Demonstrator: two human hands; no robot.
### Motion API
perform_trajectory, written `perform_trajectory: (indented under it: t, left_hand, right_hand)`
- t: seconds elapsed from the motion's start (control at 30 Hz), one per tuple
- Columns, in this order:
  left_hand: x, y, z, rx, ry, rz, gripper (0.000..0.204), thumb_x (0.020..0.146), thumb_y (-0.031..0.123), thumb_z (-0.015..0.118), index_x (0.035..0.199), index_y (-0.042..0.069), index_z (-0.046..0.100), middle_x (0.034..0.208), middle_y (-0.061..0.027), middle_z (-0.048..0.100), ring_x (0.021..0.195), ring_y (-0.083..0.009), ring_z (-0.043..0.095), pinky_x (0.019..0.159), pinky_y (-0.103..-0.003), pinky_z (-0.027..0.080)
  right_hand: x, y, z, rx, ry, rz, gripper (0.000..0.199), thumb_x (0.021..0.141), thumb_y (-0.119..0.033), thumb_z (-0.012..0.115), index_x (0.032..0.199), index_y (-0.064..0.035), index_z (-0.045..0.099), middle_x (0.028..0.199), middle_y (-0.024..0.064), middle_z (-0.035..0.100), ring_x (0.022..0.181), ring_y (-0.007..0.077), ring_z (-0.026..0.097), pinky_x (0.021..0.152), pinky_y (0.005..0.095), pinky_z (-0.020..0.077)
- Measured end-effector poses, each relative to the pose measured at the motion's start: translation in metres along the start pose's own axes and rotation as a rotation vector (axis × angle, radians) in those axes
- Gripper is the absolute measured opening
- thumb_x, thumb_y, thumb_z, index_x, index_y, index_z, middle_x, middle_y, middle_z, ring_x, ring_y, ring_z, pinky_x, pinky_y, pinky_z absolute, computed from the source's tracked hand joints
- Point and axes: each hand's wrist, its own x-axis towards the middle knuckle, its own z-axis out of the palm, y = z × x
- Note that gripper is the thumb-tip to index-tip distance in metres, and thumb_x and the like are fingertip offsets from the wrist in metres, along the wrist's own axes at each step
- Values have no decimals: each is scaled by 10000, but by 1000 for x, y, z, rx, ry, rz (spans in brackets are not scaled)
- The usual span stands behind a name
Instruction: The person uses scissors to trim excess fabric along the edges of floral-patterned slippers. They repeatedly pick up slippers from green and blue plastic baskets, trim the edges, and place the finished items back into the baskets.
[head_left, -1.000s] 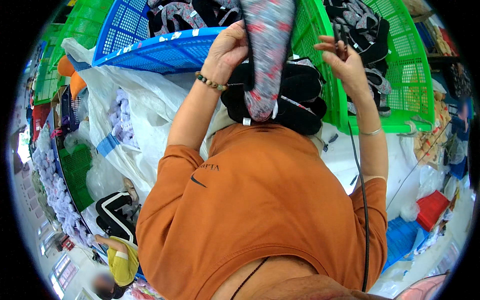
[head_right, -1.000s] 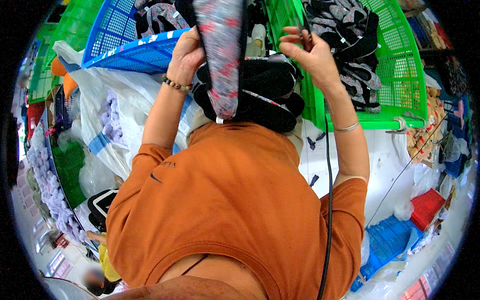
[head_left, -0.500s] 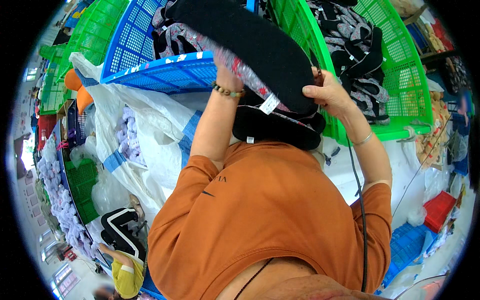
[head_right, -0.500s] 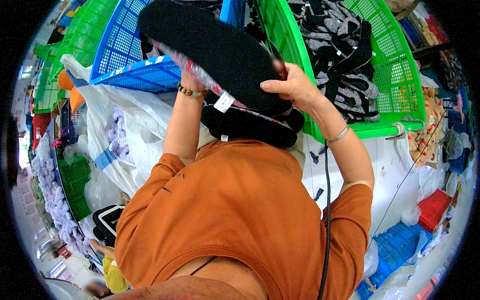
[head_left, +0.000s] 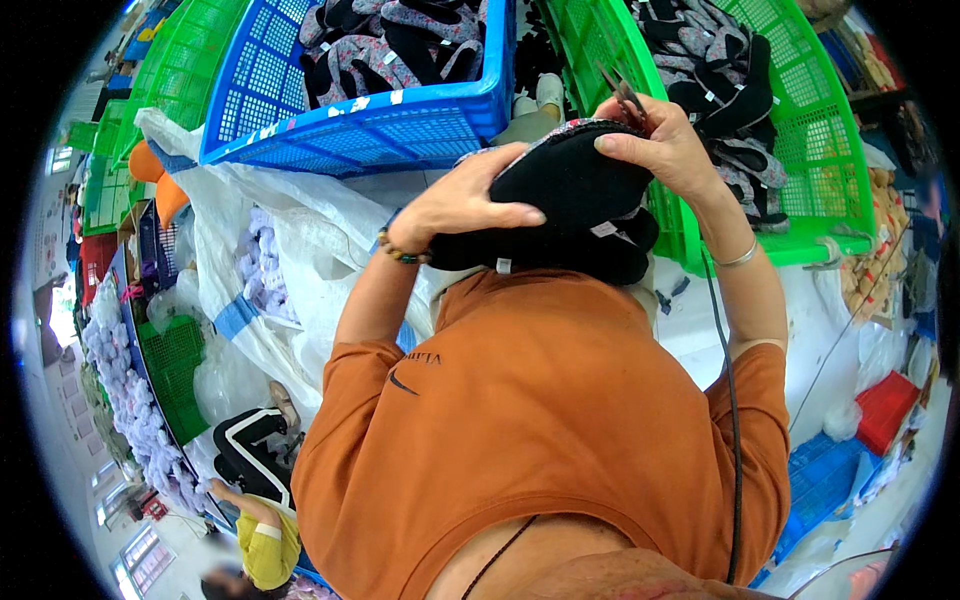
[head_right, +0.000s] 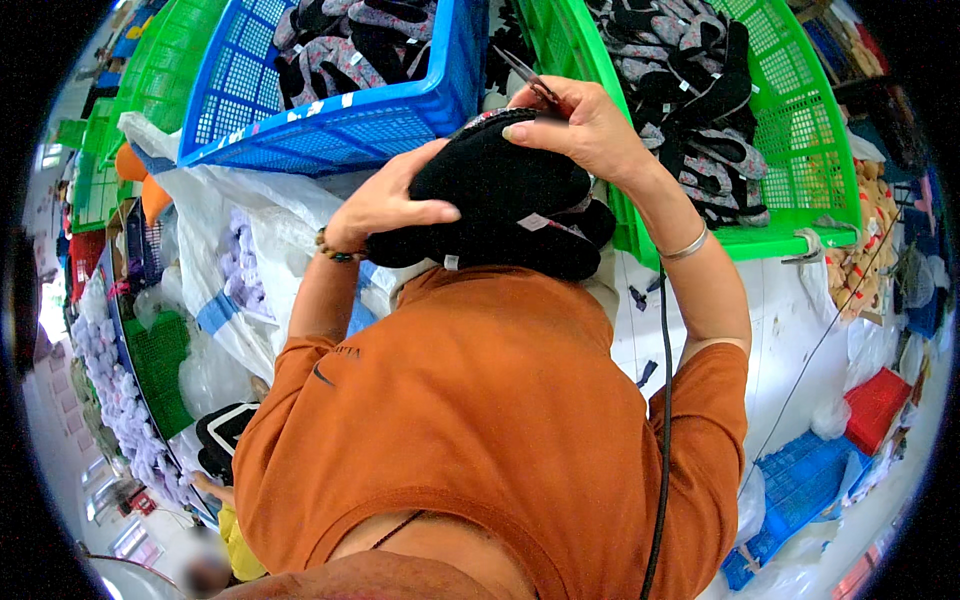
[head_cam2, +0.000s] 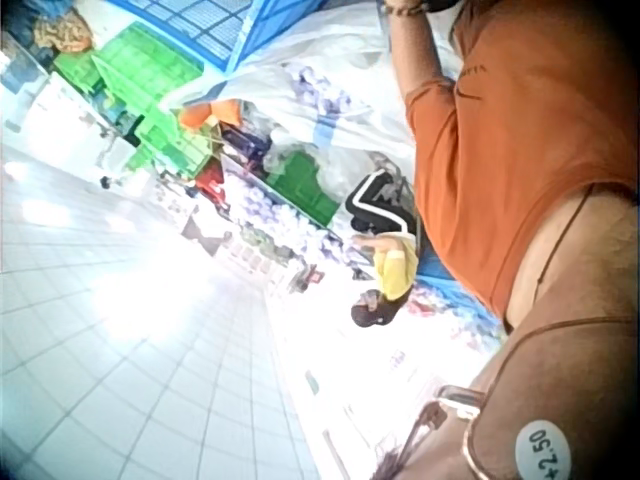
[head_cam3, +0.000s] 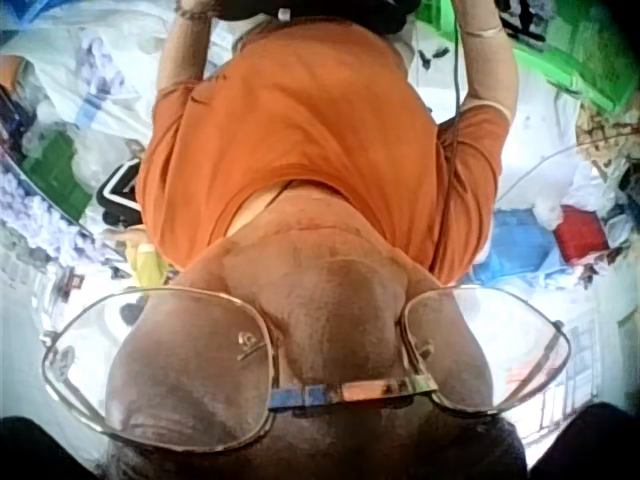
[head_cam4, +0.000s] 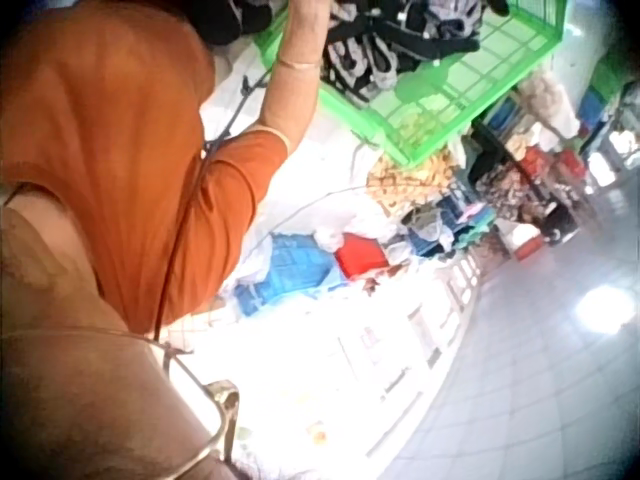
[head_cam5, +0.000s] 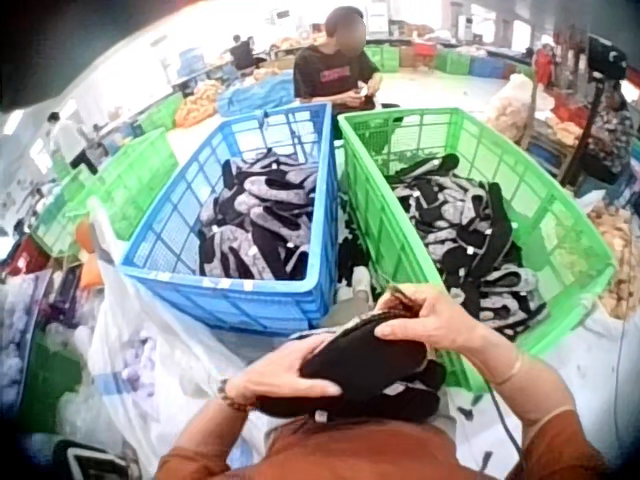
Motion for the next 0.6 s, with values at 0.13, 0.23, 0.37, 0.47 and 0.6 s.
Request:
perform_trajectory:
  t: [0.13, 0.23, 0.37, 0.47, 0.6]
  left_hand:
    - [7, 11, 11, 62, 172, 64, 593, 705, 301, 746, 1167, 2, 526, 1014, -137, 614, 915, -227, 601, 819, -317, 462]
    - [7, 16, 13, 47, 216, 103, 566, 684, 269, 762, 1131, 3, 535, 980, -131, 619, 891, -228, 607, 807, -313, 466]
    - [6, 9, 7, -348, 210, 6, 518, 707, 199, 741, 1138, 5, 530, 995, -107, 619, 897, -177, 602, 797, -287, 476]
    - [6, 4, 1, -960, 192, -49, 497, 747, 92, 672, 1185, -45, 481, 1036, -145, 610, 902, -190, 628, 788, -290, 523]
    - [3, -26, -5, -1289, 210, -110, 473, 778, 53, 622, 1196, -81, 445, 1072, -226, 592, 854, -264, 659, 752, -335, 568]
  right_hand:
    - [-1, 5, -4, -93, 196, -67, 161, 860, -161, 624, 904, -7, 614, 795, -2, 606, 760, 65, 549, 702, 199, 440]
    - [-7, 6, -17, 87, 456, -41, 145, 911, -175, 563, 835, -52, 568, 768, -16, 586, 511, -7, 350, 449, 156, 250]
    - [-19, 5, -17, -12, 460, -71, 165, 920, -190, 554, 877, -33, 583, 744, -10, 583, 519, -4, 379, 459, 156, 262]
    - [-22, 11, -5, -169, 357, -52, 202, 919, -199, 548, 930, -2, 592, 768, -6, 575, 679, 51, 494, 611, 190, 380]
    - [-22, 2, 8, -460, 301, -116, 244, 903, -229, 555, 936, 11, 582, 768, 39, 555, 651, 121, 495, 609, 233, 402]
